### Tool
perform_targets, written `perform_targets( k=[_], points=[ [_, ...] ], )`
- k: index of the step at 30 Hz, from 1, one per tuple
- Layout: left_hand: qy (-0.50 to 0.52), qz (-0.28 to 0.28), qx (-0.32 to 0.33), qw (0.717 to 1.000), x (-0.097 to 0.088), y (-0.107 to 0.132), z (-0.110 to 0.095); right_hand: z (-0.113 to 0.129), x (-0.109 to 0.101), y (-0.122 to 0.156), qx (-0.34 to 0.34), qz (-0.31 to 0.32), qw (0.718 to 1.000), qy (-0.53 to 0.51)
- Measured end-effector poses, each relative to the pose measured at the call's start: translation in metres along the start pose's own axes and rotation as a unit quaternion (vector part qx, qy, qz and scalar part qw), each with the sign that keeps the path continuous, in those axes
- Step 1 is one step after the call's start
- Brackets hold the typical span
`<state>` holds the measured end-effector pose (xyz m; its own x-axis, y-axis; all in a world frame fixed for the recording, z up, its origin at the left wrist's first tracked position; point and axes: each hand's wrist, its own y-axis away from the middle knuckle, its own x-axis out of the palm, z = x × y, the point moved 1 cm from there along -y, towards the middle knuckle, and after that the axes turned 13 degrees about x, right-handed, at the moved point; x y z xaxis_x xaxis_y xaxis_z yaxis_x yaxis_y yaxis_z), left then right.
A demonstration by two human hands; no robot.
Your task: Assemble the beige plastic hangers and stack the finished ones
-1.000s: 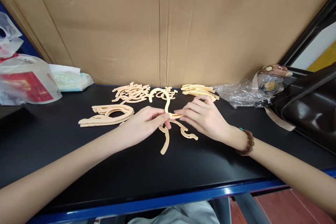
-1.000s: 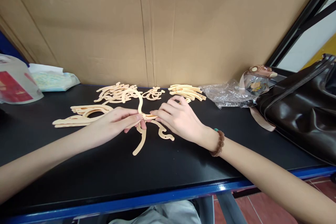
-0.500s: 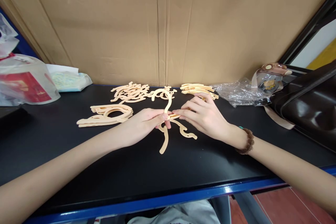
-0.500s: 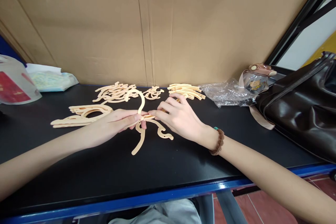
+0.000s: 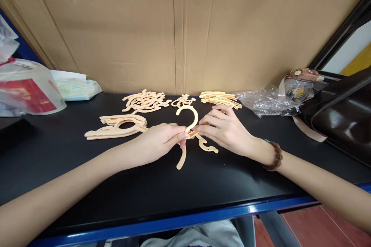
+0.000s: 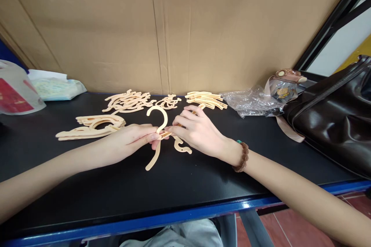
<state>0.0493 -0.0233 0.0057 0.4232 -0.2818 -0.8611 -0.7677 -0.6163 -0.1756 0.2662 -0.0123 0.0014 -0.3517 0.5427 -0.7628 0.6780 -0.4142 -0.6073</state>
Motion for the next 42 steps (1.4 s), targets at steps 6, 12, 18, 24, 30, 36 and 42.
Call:
perform_targets(
  k=[6,12,18,24,30,36,42],
  points=[
    [-0.052,-0.021,-0.007,0.998,0.0,-0.002,0.003,0.002,0.002,0.001,0.018,0.009,0.999,-0.038],
    [0.068,-0.041,-0.016,0.997,-0.006,-0.002,-0.003,0.003,-0.001,-0.001,0.056,0.026,0.995,-0.084],
    [0.038,-0.048,-0.048,0.997,-0.004,0.003,-0.009,0.004,-0.002,-0.002,0.064,0.038,0.997,-0.017],
    [-0.009,-0.018,-0.038,0.999,0.003,0.004,-0.007,0.007,0.003,0.002,0.087,0.043,0.995,-0.01],
    [-0.084,-0.061,-0.042,0.994,-0.001,0.001,-0.006,0.0,0.005,0.002,0.264,0.022,0.958,-0.107],
    [-0.178,-0.124,-0.015,0.976,-0.011,-0.001,0.002,-0.01,0.011,0.003,0.371,0.019,0.902,-0.221],
    [-0.22,-0.124,-0.046,0.966,-0.015,0.0,0.005,-0.021,0.018,0.005,0.401,0.013,0.869,-0.29]
  ],
)
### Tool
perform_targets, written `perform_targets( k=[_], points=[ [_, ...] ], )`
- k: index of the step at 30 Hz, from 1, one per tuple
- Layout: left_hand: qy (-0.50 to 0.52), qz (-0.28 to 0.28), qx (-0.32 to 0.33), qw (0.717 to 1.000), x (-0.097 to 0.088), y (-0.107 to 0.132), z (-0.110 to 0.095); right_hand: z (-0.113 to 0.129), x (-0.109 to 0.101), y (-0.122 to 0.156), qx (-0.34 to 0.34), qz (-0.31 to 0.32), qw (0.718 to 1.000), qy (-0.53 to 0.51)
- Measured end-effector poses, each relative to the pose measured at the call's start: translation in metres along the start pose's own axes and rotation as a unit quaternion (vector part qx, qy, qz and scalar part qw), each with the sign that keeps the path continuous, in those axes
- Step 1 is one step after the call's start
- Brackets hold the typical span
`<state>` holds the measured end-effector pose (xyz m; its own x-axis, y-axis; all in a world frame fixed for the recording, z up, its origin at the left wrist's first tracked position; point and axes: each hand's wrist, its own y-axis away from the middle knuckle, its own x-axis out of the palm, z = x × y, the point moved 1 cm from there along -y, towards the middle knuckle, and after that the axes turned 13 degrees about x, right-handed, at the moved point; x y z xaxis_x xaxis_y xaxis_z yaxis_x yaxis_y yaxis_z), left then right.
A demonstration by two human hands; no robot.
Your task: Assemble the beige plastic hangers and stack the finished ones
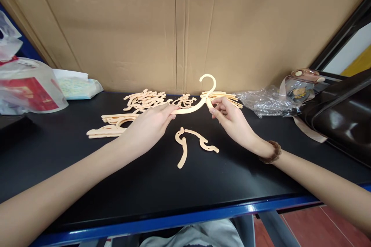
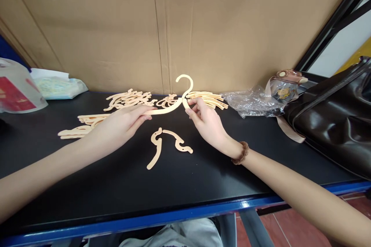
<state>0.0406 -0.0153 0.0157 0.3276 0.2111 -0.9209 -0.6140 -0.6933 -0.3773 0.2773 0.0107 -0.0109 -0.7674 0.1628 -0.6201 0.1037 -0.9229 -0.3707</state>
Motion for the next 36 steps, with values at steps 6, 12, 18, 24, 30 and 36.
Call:
perform_targets(
  k=[6,12,18,24,30,36],
  points=[
    [-0.014,0.005,0.006,1.0,0.006,0.001,0.002,-0.001,-0.005,-0.004,-0.057,-0.09,0.994,0.019],
    [-0.038,-0.015,0.071,0.997,0.013,0.002,-0.002,0.019,-0.009,0.008,-0.235,-0.169,0.938,0.191],
    [-0.08,-0.028,0.141,0.986,0.018,0.003,-0.019,0.028,0.004,0.022,-0.348,-0.039,0.906,0.236],
    [-0.09,-0.034,0.145,0.985,0.019,0.001,-0.021,0.024,0.006,0.019,-0.313,0.0,0.922,0.227],
    [-0.039,-0.034,-0.015,0.999,0.016,0.003,-0.015,0.016,0.005,0.012,-0.284,-0.021,0.922,0.262],
    [-0.034,0.038,-0.047,0.998,0.014,0.004,-0.017,0.006,0.004,0.003,-0.193,0.004,0.949,0.251]
  ],
)
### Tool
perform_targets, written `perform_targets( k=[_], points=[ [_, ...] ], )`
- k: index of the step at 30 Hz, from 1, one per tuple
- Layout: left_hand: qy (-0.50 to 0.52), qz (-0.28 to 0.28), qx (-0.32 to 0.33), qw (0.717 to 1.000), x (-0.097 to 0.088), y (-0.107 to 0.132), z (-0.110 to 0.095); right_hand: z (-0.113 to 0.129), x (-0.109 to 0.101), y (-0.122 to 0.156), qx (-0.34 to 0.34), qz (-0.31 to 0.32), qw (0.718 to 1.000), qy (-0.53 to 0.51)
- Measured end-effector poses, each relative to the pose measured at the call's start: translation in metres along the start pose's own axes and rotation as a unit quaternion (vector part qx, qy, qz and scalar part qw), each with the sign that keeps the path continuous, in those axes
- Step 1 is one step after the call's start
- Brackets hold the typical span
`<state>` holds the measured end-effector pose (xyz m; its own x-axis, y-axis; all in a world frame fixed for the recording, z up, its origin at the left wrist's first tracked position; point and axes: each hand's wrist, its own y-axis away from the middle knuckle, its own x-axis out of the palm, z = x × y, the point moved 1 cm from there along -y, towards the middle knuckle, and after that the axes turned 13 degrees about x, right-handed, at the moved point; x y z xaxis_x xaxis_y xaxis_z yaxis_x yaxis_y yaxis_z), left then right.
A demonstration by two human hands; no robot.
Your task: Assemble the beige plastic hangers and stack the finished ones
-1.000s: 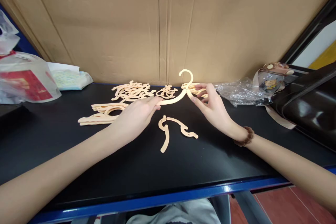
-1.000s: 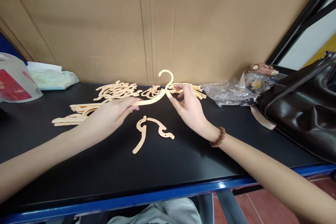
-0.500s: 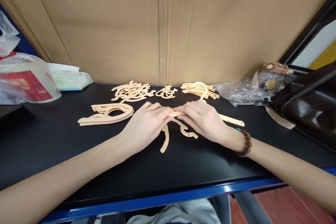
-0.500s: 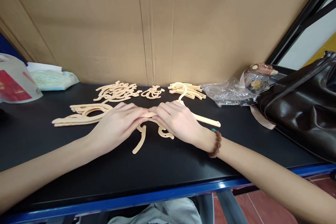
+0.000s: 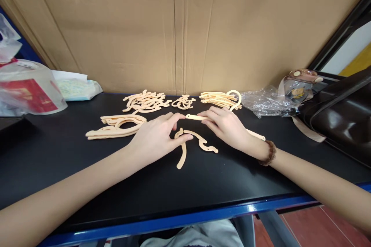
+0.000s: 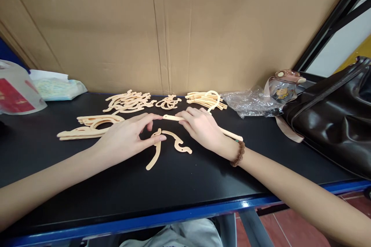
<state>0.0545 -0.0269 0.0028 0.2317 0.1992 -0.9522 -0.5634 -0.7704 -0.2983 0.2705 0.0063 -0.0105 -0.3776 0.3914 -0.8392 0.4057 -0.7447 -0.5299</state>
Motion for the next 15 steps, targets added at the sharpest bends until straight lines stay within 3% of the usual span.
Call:
perform_targets(
  k=[8,15],
  points=[
    [0.018,0.088,-0.024,0.996,0.001,0.003,-0.008,-0.008,0.007,-0.001,0.054,0.057,0.996,-0.045],
    [0.015,0.108,-0.015,0.994,-0.005,0.0,-0.002,-0.011,0.009,0.0,0.049,0.078,0.994,-0.052]
  ],
)
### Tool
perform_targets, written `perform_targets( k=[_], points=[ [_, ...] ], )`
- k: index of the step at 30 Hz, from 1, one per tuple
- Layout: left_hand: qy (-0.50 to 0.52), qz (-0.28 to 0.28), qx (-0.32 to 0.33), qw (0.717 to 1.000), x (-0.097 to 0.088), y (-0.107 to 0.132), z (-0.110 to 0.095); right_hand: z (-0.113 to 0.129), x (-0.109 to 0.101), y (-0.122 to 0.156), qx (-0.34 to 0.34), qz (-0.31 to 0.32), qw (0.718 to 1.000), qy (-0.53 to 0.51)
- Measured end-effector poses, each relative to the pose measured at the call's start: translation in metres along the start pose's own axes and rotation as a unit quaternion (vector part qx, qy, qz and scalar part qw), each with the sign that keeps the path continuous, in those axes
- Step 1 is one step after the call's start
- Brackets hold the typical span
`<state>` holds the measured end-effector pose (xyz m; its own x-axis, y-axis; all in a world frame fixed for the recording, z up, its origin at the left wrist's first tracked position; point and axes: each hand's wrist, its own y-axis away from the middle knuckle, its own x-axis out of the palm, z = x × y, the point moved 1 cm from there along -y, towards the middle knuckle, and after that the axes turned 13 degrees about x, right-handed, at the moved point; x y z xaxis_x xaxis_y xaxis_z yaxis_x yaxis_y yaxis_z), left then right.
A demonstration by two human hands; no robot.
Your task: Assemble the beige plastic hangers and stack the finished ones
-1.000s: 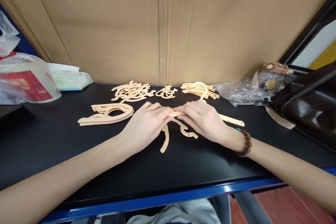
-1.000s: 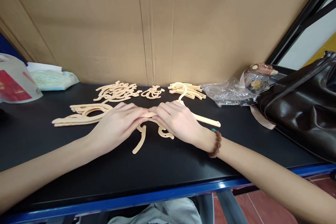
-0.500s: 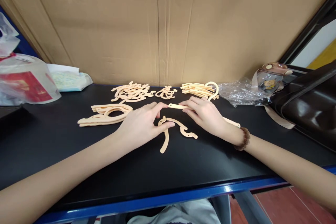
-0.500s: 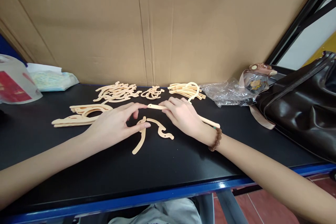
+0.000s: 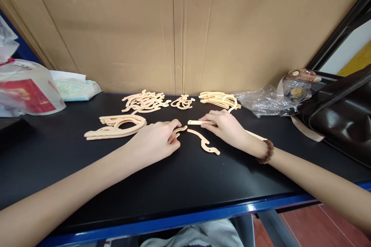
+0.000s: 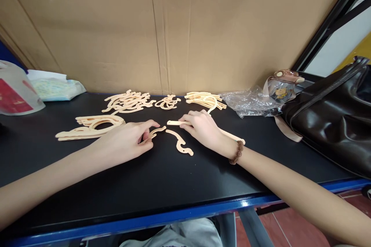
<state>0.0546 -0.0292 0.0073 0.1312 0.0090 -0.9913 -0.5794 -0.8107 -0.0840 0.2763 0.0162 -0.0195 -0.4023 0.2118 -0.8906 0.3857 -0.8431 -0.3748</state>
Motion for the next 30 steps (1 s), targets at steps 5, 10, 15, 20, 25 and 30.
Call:
perform_targets(
  k=[5,10,15,20,25,30],
  points=[
    [-0.015,-0.039,0.014,0.999,-0.004,-0.001,0.005,-0.002,0.001,-0.001,-0.012,0.009,1.0,0.015],
    [-0.045,-0.036,-0.01,0.998,-0.006,-0.001,0.007,-0.002,0.001,0.0,-0.035,0.017,0.999,0.013],
    [-0.026,-0.045,-0.047,0.998,-0.009,0.0,0.001,0.0,0.0,0.0,-0.039,0.025,0.999,0.015],
    [-0.02,-0.042,-0.017,0.999,-0.009,-0.001,0.0,-0.001,0.001,-0.001,-0.039,0.025,0.999,0.014],
    [-0.028,-0.02,-0.01,0.999,-0.011,0.0,-0.002,0.0,0.001,0.0,-0.038,0.019,0.999,-0.001],
    [-0.036,-0.01,0.0,0.999,-0.013,0.002,-0.007,0.005,-0.002,0.001,-0.048,0.007,0.999,-0.016]
  ],
)
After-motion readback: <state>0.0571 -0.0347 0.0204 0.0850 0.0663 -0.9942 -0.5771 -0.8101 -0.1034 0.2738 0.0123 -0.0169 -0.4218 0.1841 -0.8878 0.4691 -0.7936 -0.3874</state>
